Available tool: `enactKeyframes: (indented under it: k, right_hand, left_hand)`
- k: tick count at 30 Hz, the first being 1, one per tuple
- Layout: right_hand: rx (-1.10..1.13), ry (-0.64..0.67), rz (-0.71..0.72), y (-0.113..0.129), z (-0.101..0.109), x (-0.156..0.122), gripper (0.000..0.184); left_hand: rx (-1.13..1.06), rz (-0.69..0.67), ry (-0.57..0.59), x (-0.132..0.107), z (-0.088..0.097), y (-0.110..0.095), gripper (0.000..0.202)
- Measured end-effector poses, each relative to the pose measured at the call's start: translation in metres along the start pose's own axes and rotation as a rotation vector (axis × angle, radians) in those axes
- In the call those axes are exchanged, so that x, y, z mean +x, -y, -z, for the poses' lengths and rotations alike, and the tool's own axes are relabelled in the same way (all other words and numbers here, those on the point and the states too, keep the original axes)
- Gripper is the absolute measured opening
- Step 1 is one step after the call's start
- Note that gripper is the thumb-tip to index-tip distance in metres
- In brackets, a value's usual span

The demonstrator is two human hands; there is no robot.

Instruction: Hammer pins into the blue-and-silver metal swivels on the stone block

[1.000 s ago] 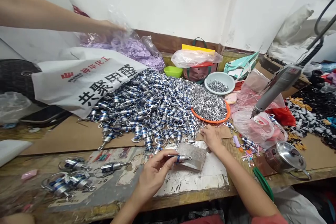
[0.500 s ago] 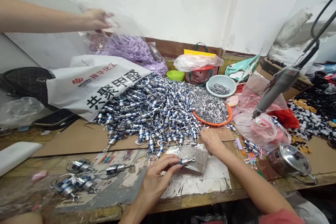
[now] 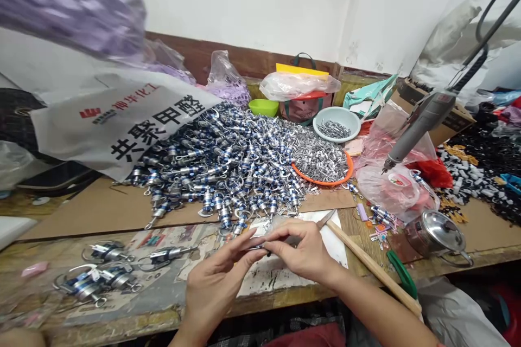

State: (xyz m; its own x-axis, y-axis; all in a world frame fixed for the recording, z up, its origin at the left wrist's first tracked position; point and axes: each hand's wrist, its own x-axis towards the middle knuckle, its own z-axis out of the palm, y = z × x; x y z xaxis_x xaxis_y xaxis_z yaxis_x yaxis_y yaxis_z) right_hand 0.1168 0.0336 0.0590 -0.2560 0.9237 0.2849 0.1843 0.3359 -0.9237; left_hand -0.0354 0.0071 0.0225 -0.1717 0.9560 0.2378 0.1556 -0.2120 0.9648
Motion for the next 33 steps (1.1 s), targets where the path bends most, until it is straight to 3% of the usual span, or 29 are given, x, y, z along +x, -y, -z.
enactKeyframes:
  k: [7, 14, 16, 20, 23, 33]
  right_hand:
    - [0.121, -0.079, 0.016, 0.003, -0.006, -0.009, 0.005]
    - [0.123, -0.039, 0.07, 0.003, -0.003, -0.015, 0.003]
    - [0.027, -0.03, 0.157, 0.003, -0.001, -0.017, 0.006]
    - [-0.356, 0.021, 0.553, -0.005, 0.004, -0.024, 0.027]
    - [-0.556, 0.081, 0.766, -0.012, 0.008, -0.026, 0.027]
    - [-0.587, 0.09, 0.841, -0.013, 0.014, -0.022, 0.028]
  left_hand:
    - [0.057, -0.119, 0.003, -0.007, 0.004, -0.011, 0.031]
    - [0.025, -0.164, 0.018, -0.005, 0.005, -0.02, 0.028]
    - [-0.006, -0.115, 0.042, -0.003, 0.006, -0.022, 0.018]
    - [-0.112, 0.115, 0.079, 0.001, 0.006, -0.022, 0.008]
    - [-0.097, 0.169, 0.085, 0.003, 0.007, -0.024, 0.008]
    - [0.083, 0.084, 0.122, 0.003, 0.01, -0.026, 0.014]
